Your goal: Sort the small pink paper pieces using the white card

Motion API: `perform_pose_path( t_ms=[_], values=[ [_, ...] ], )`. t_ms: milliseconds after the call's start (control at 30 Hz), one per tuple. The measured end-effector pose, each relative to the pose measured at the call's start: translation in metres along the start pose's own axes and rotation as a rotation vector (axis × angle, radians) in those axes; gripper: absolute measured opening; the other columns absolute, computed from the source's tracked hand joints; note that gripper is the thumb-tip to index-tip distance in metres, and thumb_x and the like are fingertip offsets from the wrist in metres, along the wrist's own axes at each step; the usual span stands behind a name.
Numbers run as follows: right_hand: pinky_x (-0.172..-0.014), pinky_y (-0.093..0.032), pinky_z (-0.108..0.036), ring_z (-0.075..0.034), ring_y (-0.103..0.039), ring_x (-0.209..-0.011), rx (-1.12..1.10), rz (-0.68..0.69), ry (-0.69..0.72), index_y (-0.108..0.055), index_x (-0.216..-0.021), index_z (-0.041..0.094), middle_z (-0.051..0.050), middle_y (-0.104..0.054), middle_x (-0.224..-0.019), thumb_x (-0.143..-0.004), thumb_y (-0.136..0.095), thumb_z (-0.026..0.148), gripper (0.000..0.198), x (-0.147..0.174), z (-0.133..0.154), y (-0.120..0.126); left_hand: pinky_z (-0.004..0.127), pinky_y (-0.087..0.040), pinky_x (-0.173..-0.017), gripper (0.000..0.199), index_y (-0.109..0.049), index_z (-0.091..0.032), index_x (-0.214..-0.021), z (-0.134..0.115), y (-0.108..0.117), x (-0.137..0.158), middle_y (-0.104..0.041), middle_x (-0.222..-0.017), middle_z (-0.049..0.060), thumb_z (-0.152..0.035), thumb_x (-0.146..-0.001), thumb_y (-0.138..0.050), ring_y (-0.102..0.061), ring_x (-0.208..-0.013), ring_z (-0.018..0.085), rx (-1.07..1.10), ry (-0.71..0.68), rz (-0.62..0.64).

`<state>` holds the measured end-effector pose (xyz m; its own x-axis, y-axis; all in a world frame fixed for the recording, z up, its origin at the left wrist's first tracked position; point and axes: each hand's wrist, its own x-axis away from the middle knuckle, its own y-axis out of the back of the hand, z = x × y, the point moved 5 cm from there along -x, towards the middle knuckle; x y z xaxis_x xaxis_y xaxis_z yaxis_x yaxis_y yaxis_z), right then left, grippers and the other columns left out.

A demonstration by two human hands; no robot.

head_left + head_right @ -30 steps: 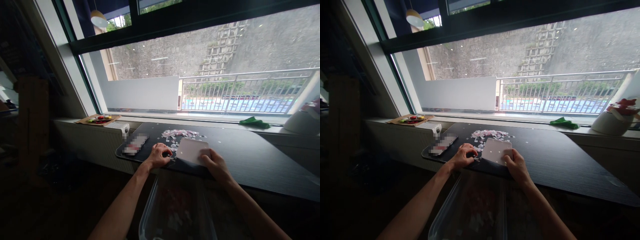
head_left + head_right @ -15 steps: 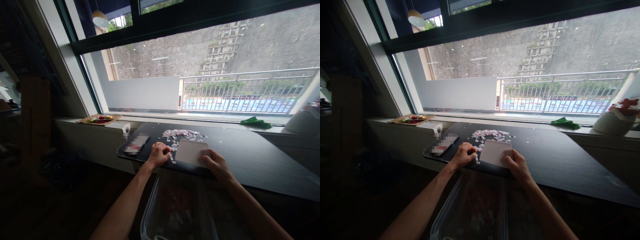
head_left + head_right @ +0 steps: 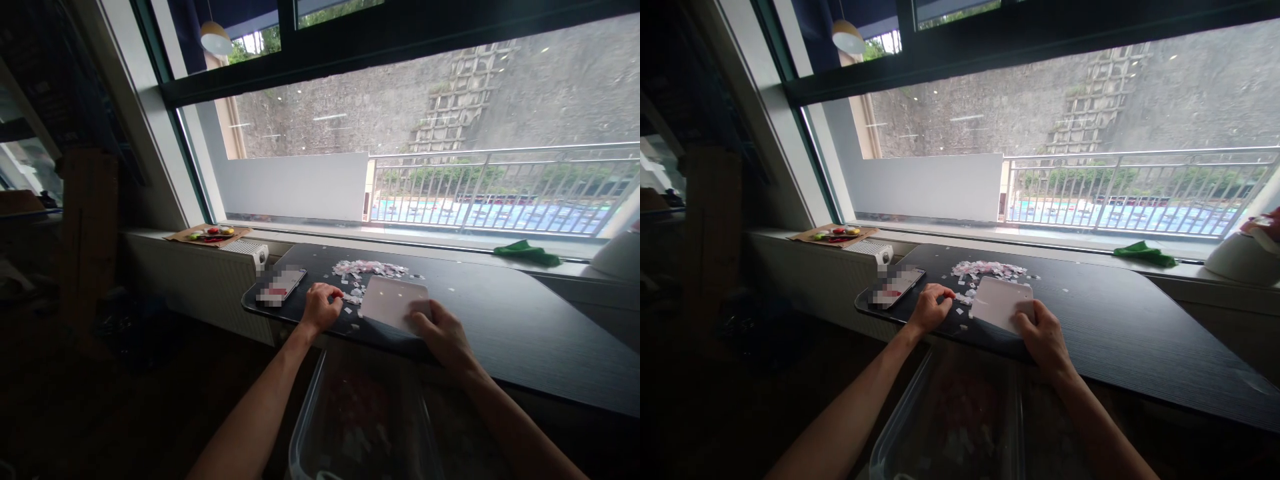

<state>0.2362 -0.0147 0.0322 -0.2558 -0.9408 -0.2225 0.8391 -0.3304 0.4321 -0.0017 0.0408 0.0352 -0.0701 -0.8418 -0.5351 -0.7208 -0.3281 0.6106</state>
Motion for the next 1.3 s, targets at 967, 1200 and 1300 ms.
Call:
perform_pose_path(
  t_ms=[967, 1200, 1300],
  values=[
    [-0.053, -0.044, -0.027, -0.016, -0.057, -0.058, 0.169, 0.051, 0.113, -0.063, -0.083, 0.019, -0.002, -0.063, -0.065, -0.071, -0.053, 0.037, 0.025, 0.027, 0.022, 0.016, 0.037, -0.04, -0.092, 0.016, -0.067, -0.02, -0.067, -0.006, 0.0, 0.002, -0.069, -0.078, 0.002, -0.013, -0.068, -0.052, -0.056, -0.091, 0.02, -0.045, -0.008, 0.013],
    [-0.053, -0.045, -0.027, -0.016, -0.058, -0.058, 0.147, 0.047, 0.165, -0.063, -0.085, 0.019, -0.002, -0.065, -0.067, -0.073, -0.052, 0.039, 0.026, 0.027, 0.03, 0.016, 0.038, -0.039, -0.094, 0.016, -0.066, -0.021, -0.068, -0.008, 0.001, 0.003, -0.068, -0.079, 0.002, -0.013, -0.068, -0.052, -0.056, -0.092, 0.02, -0.05, 0.002, 0.031],
    [-0.053, -0.045, -0.027, -0.016, -0.057, -0.057, 0.198, 0.084, 0.186, -0.064, -0.084, 0.02, -0.002, -0.064, -0.065, -0.074, -0.052, 0.037, 0.023, 0.027, 0.034, 0.009, 0.038, -0.039, -0.094, 0.017, -0.066, -0.021, -0.067, -0.008, 0.001, 0.003, -0.068, -0.079, 0.002, -0.012, -0.068, -0.051, -0.056, -0.092, 0.02, -0.057, 0.002, 0.033]
  ],
)
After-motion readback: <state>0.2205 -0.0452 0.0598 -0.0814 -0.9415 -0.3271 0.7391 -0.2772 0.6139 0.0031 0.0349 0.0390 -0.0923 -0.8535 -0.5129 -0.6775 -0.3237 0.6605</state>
